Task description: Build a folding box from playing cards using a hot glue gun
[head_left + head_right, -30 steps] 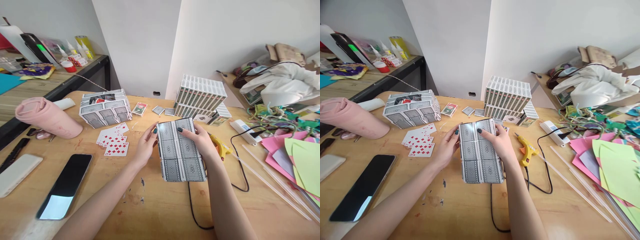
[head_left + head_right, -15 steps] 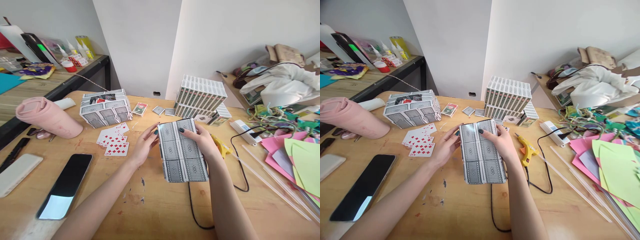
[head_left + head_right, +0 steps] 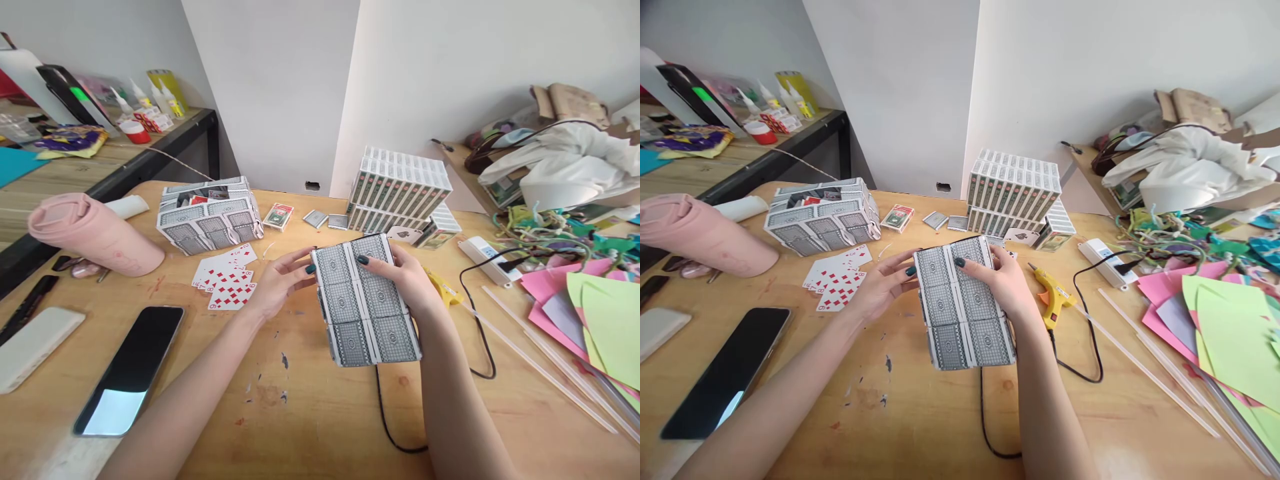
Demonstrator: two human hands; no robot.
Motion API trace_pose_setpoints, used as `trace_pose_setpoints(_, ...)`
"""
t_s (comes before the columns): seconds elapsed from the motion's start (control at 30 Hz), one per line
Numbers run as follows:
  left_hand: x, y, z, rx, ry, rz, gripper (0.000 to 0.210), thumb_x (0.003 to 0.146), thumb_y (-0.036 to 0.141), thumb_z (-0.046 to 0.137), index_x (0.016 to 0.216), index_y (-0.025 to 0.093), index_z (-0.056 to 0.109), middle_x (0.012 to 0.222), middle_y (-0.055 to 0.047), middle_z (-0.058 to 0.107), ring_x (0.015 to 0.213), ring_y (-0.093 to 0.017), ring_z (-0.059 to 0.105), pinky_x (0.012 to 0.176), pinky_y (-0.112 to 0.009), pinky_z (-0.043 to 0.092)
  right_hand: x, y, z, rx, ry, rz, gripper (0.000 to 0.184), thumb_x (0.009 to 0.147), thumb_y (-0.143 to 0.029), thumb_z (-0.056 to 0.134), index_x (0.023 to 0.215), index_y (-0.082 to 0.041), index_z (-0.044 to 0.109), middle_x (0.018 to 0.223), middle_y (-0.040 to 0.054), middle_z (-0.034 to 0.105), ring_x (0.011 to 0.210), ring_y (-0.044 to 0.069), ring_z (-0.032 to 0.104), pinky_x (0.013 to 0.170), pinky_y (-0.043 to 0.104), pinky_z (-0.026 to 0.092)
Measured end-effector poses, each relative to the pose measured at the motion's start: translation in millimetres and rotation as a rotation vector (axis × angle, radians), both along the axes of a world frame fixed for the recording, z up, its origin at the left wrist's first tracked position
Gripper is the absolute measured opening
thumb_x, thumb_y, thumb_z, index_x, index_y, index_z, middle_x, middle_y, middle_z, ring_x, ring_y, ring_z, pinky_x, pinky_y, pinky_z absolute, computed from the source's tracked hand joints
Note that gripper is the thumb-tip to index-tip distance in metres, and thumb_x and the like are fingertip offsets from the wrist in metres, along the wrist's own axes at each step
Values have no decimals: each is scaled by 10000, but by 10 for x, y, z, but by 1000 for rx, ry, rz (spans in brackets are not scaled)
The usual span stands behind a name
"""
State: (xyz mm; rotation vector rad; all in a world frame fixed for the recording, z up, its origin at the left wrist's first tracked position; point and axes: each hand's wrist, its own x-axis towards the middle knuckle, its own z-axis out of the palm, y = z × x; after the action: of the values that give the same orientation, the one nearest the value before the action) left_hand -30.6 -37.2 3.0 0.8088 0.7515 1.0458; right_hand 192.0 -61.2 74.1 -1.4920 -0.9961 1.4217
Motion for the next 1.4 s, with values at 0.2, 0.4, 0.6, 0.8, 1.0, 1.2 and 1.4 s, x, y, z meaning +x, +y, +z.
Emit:
trace_pose_setpoints(0.2, 14, -1, 64, -51, 43, 74, 391, 664, 190, 778, 1028, 196, 638, 971, -54, 729, 843, -165, 677, 834, -345, 528, -5, -16, 22, 12, -13, 19, 506, 616, -420, 777, 1056, -235, 609, 965, 69, 700, 789, 252, 684, 691, 391, 561)
trace_pose_setpoints(0.4, 14, -3, 91, -35, 67, 68, 398, 673, 173, 754, 1042, 183, 605, 953, -58, 726, 764, -146, 672, 794, -339, 537, -12, -27, 52, 29, -41, 33, 503, 633, -432, 762, 1070, -236, 608, 1007, 76, 700, 837, 266, 686, 720, 408, 562)
trace_pose_setpoints(0.6, 28, -17, 146, -41, 121, 63, 524, 670, 184, 738, 1171, 184, 584, 975, -80, 725, 826, -174, 674, 813, -349, 534, -26, -34, 58, 40, -44, 11, 529, 613, -431, 778, 1067, -230, 597, 999, 73, 701, 828, 265, 686, 719, 405, 561)
trace_pose_setpoints(0.8, 74, -55, 165, 34, 156, 20, 434, 733, 246, 685, 1155, 149, 642, 1110, -91, 684, 942, -196, 646, 894, -379, 494, -64, -49, 58, 65, -86, -16, 553, 592, -448, 794, 1057, -229, 591, 968, 66, 704, 794, 246, 683, 667, 370, 558)
trace_pose_setpoints(1.0, 78, -66, 116, 100, 161, -68, 395, 777, 271, 640, 1150, 141, 639, 1120, -85, 675, 972, -203, 628, 886, -357, 488, -64, -65, 55, 88, -163, -5, 568, 590, -455, 791, 1072, -230, 590, 973, 70, 702, 778, 240, 677, 642, 361, 551)
trace_pose_setpoints(1.2, 51, -42, 62, 149, 169, -143, 377, 802, 230, 583, 1171, 161, 625, 1074, -72, 683, 1015, -205, 610, 902, -359, 472, -55, -59, 53, 87, -186, 8, 565, 591, -462, 784, 1070, -232, 593, 977, 73, 701, 785, 242, 675, 633, 357, 549)
trace_pose_setpoints(1.4, 51, -36, 51, 159, 167, -163, 369, 803, 222, 578, 1164, 161, 626, 1072, -80, 683, 1031, -205, 604, 920, -365, 459, -49, -50, 60, 78, -207, 13, 588, 582, -471, 783, 1076, -216, 593, 974, 84, 700, 801, 255, 677, 643, 369, 553)
